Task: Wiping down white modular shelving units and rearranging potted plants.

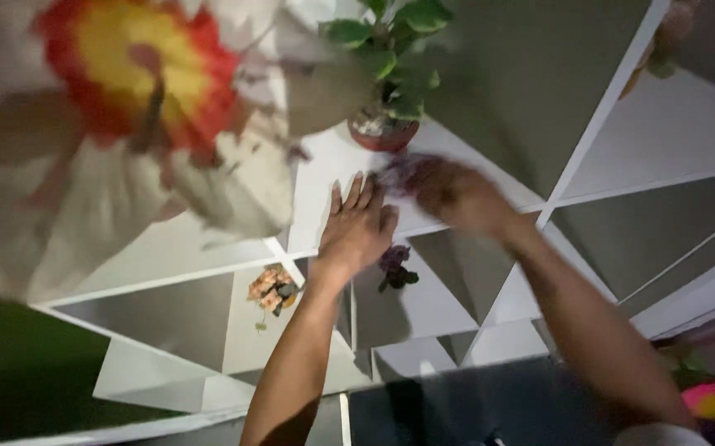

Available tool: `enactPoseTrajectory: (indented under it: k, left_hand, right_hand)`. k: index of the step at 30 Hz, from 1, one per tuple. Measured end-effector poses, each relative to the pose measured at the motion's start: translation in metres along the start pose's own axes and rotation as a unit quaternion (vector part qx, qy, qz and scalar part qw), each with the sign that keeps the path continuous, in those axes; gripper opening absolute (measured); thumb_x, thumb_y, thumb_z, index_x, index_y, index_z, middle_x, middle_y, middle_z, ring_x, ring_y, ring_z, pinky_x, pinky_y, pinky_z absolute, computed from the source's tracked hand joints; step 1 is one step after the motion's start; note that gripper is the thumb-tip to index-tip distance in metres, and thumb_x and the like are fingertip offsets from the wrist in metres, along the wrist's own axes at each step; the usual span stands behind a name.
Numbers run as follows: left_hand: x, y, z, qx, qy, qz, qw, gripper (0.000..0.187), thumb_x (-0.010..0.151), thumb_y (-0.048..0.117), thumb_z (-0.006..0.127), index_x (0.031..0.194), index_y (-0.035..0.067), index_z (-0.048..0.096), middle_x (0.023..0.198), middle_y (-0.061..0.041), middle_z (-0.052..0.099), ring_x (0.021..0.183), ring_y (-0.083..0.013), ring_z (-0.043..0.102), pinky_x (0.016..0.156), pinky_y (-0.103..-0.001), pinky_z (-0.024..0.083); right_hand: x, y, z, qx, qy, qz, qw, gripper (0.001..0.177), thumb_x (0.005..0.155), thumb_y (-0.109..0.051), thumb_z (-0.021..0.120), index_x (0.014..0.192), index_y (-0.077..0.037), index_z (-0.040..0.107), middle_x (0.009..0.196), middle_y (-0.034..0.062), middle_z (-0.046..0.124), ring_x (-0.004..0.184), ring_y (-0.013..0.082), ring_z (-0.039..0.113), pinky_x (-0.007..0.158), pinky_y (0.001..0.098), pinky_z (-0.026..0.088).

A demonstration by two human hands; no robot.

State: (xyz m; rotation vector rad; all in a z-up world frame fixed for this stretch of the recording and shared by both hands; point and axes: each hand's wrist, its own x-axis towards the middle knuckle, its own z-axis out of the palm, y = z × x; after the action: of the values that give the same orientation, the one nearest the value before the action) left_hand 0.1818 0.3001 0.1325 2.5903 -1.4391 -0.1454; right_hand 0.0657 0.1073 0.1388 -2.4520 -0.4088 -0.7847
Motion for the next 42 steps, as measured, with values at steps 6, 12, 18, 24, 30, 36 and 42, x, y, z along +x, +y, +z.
enactPoseTrajectory:
  k: [6, 12, 18, 24, 30, 36, 42]
  left_hand:
    - [0.011, -0.013, 0.012, -0.03, 0.048, 0.007, 0.998, 0.07, 0.107, 0.05, 0.023, 0.161, 0.007, 0.029, 0.17, -0.015, 0.023, 0.158, -0.0323, 0.018, 0.128, -0.056, 0.01]
    - [-0.001, -0.006, -0.002, -0.124, 0.079, 0.026, 0.989, 0.076, 0.108, 0.058, 0.018, 0.156, 0.005, 0.041, 0.166, -0.016, 0.034, 0.156, -0.0351, 0.026, 0.119, -0.062, 0.03]
    - [0.003, -0.006, 0.0, -0.048, 0.102, 0.036, 0.993, 0.077, 0.107, 0.062, 0.031, 0.153, 0.002, 0.044, 0.161, -0.02, 0.041, 0.154, -0.0355, 0.03, 0.125, -0.06, 0.019]
    - [0.005, -0.006, 0.004, -0.094, 0.119, 0.032, 0.988, 0.079, 0.107, 0.064, 0.024, 0.153, 0.003, 0.046, 0.16, -0.021, 0.042, 0.152, -0.0388, 0.033, 0.127, -0.059, 0.01]
    - [0.0, -0.006, 0.002, -0.071, 0.103, 0.048, 0.991, 0.077, 0.107, 0.06, 0.033, 0.152, -0.002, 0.043, 0.16, -0.025, 0.038, 0.151, -0.0398, 0.033, 0.127, -0.06, 0.013]
    - [0.004, -0.008, 0.006, -0.163, 0.061, 0.064, 0.983, 0.078, 0.109, 0.053, 0.037, 0.155, -0.01, 0.032, 0.161, -0.033, 0.031, 0.151, -0.0447, 0.03, 0.13, -0.054, 0.013]
    - [0.042, -0.04, 0.084, 0.049, 0.259, 0.102, 0.959, 0.075, 0.107, 0.062, 0.025, 0.151, 0.003, 0.043, 0.159, -0.017, 0.045, 0.141, -0.0295, 0.048, 0.115, -0.042, 0.035]
  right_hand:
    - [0.005, 0.026, -0.004, -0.165, -0.039, 0.338, 0.926, 0.06, 0.091, -0.047, 0.061, 0.118, 0.005, 0.072, 0.105, 0.028, 0.069, 0.103, 0.0467, 0.066, 0.085, 0.0557, 0.055]
    - [-0.016, 0.01, 0.037, -0.051, -0.052, 0.177, 0.981, 0.063, 0.073, -0.024, 0.07, 0.135, -0.013, 0.071, 0.141, 0.022, 0.061, 0.134, 0.0505, 0.05, 0.107, 0.0567, 0.044]
    - [-0.009, 0.038, -0.019, -0.167, -0.036, 0.312, 0.934, 0.056, 0.091, -0.03, 0.057, 0.142, -0.007, 0.063, 0.128, 0.0284, 0.067, 0.118, 0.05, 0.063, 0.095, 0.0587, 0.053]
    - [-0.022, 0.04, 0.036, -0.034, -0.036, 0.162, 0.986, 0.066, 0.067, -0.019, 0.068, 0.132, -0.005, 0.068, 0.125, 0.021, 0.068, 0.124, 0.0456, 0.06, 0.105, 0.0563, 0.048]
    - [-0.005, 0.043, -0.007, -0.029, -0.019, 0.201, 0.979, 0.05, 0.077, -0.025, 0.068, 0.122, -0.003, 0.072, 0.117, 0.0252, 0.072, 0.115, 0.0473, 0.066, 0.095, 0.0591, 0.053]
    - [0.007, 0.004, 0.001, -0.127, -0.003, 0.026, 0.992, 0.031, 0.088, -0.023, 0.065, 0.108, -0.002, 0.075, 0.099, 0.0231, 0.071, 0.096, 0.0464, 0.068, 0.087, 0.0569, 0.054]
    - [-0.003, 0.03, -0.005, 0.015, -0.046, 0.11, 0.993, 0.027, 0.096, -0.019, 0.056, 0.098, 0.003, 0.071, 0.091, 0.0243, 0.068, 0.09, 0.0465, 0.063, 0.084, 0.0618, 0.048]
